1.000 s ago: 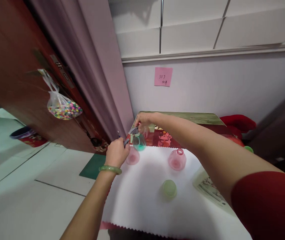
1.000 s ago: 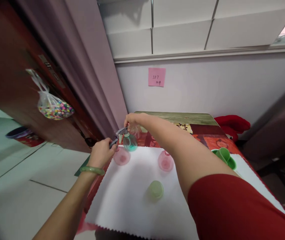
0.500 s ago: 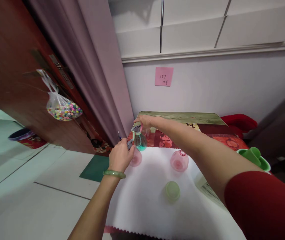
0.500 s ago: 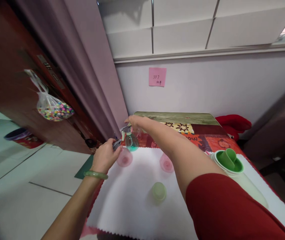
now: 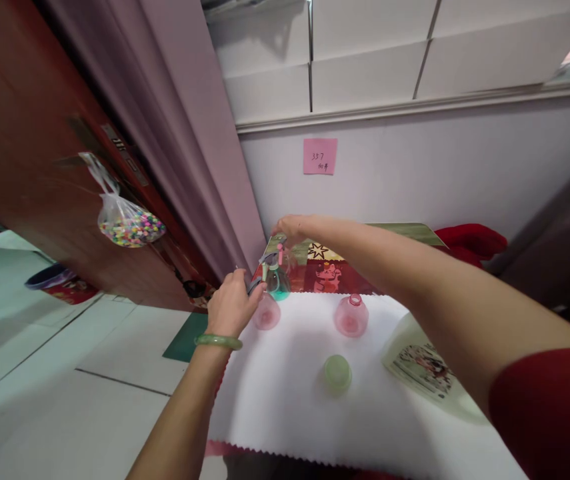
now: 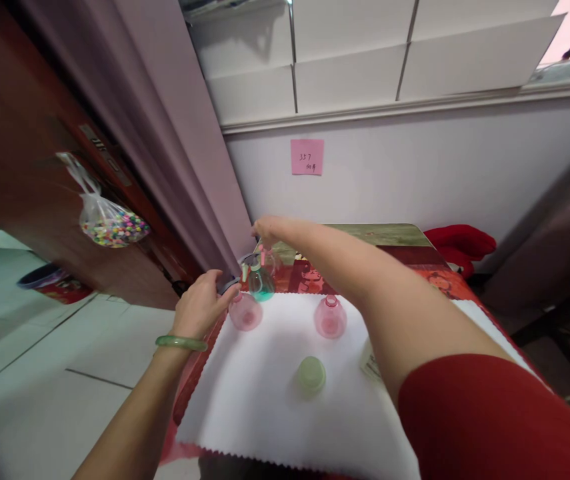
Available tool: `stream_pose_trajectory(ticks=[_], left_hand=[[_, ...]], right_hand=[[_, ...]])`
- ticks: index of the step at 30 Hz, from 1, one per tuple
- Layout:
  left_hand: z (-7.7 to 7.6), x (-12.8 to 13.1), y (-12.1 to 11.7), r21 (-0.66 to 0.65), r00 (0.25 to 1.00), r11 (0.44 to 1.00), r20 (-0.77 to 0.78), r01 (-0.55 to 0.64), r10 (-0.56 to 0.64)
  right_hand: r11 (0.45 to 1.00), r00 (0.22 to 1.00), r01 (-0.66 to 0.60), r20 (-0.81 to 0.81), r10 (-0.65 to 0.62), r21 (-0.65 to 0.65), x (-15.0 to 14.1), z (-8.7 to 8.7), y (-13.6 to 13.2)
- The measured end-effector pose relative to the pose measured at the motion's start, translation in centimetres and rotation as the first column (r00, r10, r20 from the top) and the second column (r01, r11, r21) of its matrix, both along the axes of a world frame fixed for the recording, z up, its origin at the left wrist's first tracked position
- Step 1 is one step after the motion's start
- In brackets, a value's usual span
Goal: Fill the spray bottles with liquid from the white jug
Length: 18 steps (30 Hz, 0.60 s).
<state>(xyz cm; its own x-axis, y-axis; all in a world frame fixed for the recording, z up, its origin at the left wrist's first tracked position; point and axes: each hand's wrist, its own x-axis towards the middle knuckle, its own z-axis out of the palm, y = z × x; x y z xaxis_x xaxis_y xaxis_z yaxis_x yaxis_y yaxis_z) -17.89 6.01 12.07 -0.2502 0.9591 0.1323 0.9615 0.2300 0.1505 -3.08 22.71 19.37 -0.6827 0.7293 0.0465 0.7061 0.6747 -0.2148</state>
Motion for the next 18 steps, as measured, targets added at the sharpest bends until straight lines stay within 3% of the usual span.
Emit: stream_pose_trajectory(ticks=[3,6,8,10,12,13,15,17,18], left_hand=[[0.4,0.3,-0.6,0.178,0.999,0.983,0.021,0.042,-0.046],[0.4,1.4,-1.6,0.428,0.969,0.884,0.062,0.191,-0.239],[-0.1,2.5,-2.2,0.491,0.908,0.817,0.114,0.301,-0.403],[-1.5,3.8,-2.4,0.467,0.836,0.806,0.216,0.365,-0.504],[-3.7,5.2,-2.0,0.403,0.768,0.831,0.361,0.382,-0.528],[-5.1,5.9,-1.5,0.368,0.732,0.845,0.435,0.388,-0.525],[-8.0,7.3,-0.5,0.304,0.652,0.857,0.557,0.417,-0.515],[-10.6,8.8,0.7,0.238,0.602,0.851,0.619,0.468,-0.505],[-11.6,9.6,1.2,0.207,0.581,0.843,0.642,0.497,-0.501]], right_hand=[[1.0,0.997,-0.005,0.077,0.006,-0.014,2.5,3.7,-2.3],[0.996,0.995,-0.085,0.062,0.082,0.04,7.5,8.0,-6.1],[0.992,0.996,-0.087,0.001,0.088,0.091,12.1,10.1,-9.8],[0.983,0.986,-0.006,-0.163,0.036,0.184,17.2,10.6,-14.2],[0.949,0.91,0.163,-0.412,-0.04,0.269,22.2,9.2,-18.6],[0.932,0.837,0.265,-0.539,-0.096,0.246,24.5,7.7,-20.7],[0.854,0.546,0.519,-0.787,-0.289,0.046,28.4,3.2,-23.9],[0.721,0.212,0.677,-0.899,-0.384,-0.148,31.2,-2.4,-26.0],[0.657,0.08,0.715,-0.906,-0.416,-0.239,32.2,-5.2,-26.7]])
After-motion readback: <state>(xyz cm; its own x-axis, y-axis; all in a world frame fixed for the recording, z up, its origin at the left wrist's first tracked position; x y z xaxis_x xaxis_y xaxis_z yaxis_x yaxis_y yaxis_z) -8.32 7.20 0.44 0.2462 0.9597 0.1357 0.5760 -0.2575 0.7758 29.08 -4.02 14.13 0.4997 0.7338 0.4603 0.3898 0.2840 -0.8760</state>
